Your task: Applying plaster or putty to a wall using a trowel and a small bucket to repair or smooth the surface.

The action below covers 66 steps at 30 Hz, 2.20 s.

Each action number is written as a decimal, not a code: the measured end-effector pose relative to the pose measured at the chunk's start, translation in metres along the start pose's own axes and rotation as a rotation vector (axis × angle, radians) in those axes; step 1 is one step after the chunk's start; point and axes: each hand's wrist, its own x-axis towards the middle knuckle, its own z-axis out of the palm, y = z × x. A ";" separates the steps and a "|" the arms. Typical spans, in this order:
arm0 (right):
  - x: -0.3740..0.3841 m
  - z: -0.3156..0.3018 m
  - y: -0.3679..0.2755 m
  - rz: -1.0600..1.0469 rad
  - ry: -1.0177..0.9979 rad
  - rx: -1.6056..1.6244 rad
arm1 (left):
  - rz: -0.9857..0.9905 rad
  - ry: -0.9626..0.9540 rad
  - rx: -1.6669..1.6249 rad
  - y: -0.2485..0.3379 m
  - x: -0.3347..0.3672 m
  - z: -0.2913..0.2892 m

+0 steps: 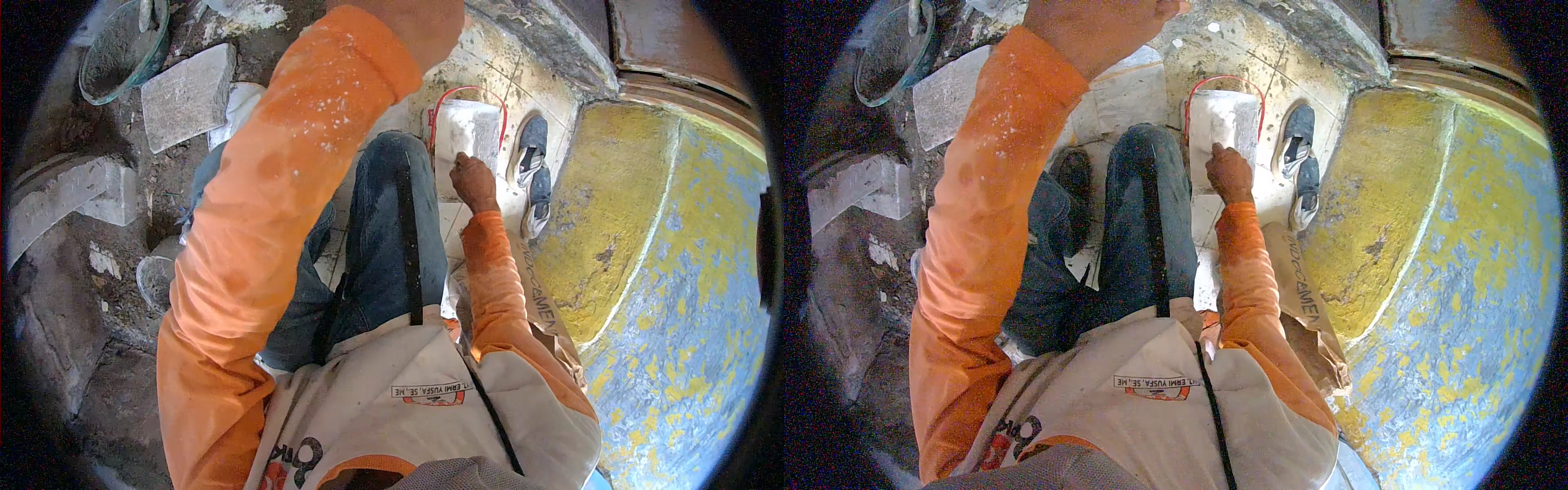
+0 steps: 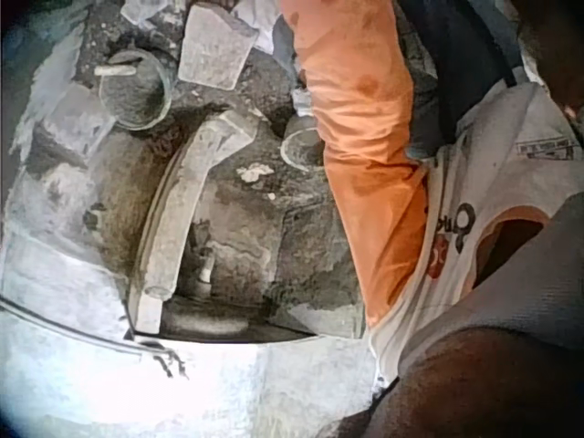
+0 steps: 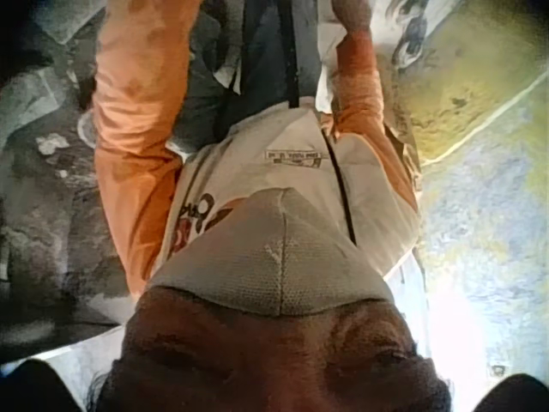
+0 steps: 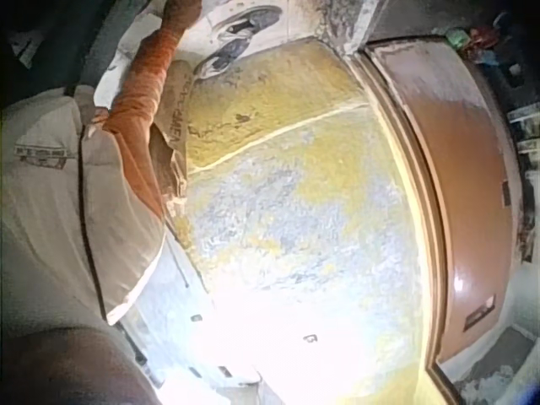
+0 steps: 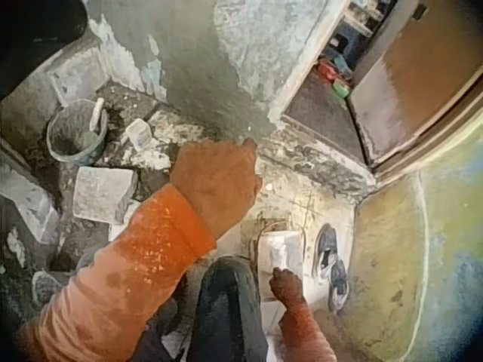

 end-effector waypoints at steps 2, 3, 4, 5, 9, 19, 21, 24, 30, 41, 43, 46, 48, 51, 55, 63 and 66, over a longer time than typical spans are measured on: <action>-0.006 -0.017 0.012 -0.029 -0.046 -0.014 | -0.005 0.060 0.034 -0.001 0.003 0.004; -0.007 -0.021 0.015 -0.041 -0.077 -0.025 | -0.015 0.032 -0.008 -0.001 0.006 0.005; -0.006 -0.022 0.015 -0.010 -0.115 0.014 | -0.025 -0.004 -0.053 -0.001 0.006 0.006; -0.005 -0.021 0.016 -0.035 -0.143 0.032 | -0.029 -0.011 -0.054 -0.001 0.006 0.007; 0.019 -0.007 0.012 -0.174 -0.264 -0.116 | -0.015 -0.039 -0.036 0.002 0.005 0.008; 0.064 -0.039 0.038 -0.189 0.061 0.094 | 0.001 -0.082 -0.007 0.011 0.000 -0.005; 0.063 -0.032 0.034 -0.187 0.275 0.086 | -0.009 -0.108 -0.031 0.011 0.006 -0.004; 0.050 -0.001 0.022 -0.120 0.273 0.015 | 0.005 -0.063 -0.049 0.012 0.002 -0.001; 0.006 0.019 0.011 -0.006 0.024 -0.094 | 0.022 0.039 -0.008 0.019 -0.005 0.000; 0.064 -0.021 0.006 -0.214 0.261 0.006 | 0.035 0.044 0.002 0.018 -0.003 0.004; 0.070 -0.011 -0.005 -0.234 0.231 0.010 | 0.040 0.053 0.004 0.019 -0.004 0.003; 0.059 0.002 -0.013 -0.229 0.137 -0.028 | 0.014 0.016 -0.010 0.018 -0.004 0.000; 0.039 0.006 -0.010 -0.233 0.067 -0.056 | 0.035 -0.023 -0.018 0.014 -0.006 -0.003; 0.011 0.011 -0.004 -0.241 0.017 -0.060 | 0.062 -0.025 -0.018 0.012 -0.007 -0.006; -0.018 0.015 0.008 -0.247 -0.045 -0.113 | 0.021 -0.014 -0.085 0.016 -0.001 -0.003; -0.014 -0.007 0.042 -0.270 -0.175 -0.221 | 0.018 0.026 -0.117 0.016 0.002 0.004; 0.010 -0.023 0.048 -0.320 0.010 -0.139 | 0.015 0.025 -0.133 0.018 0.001 0.004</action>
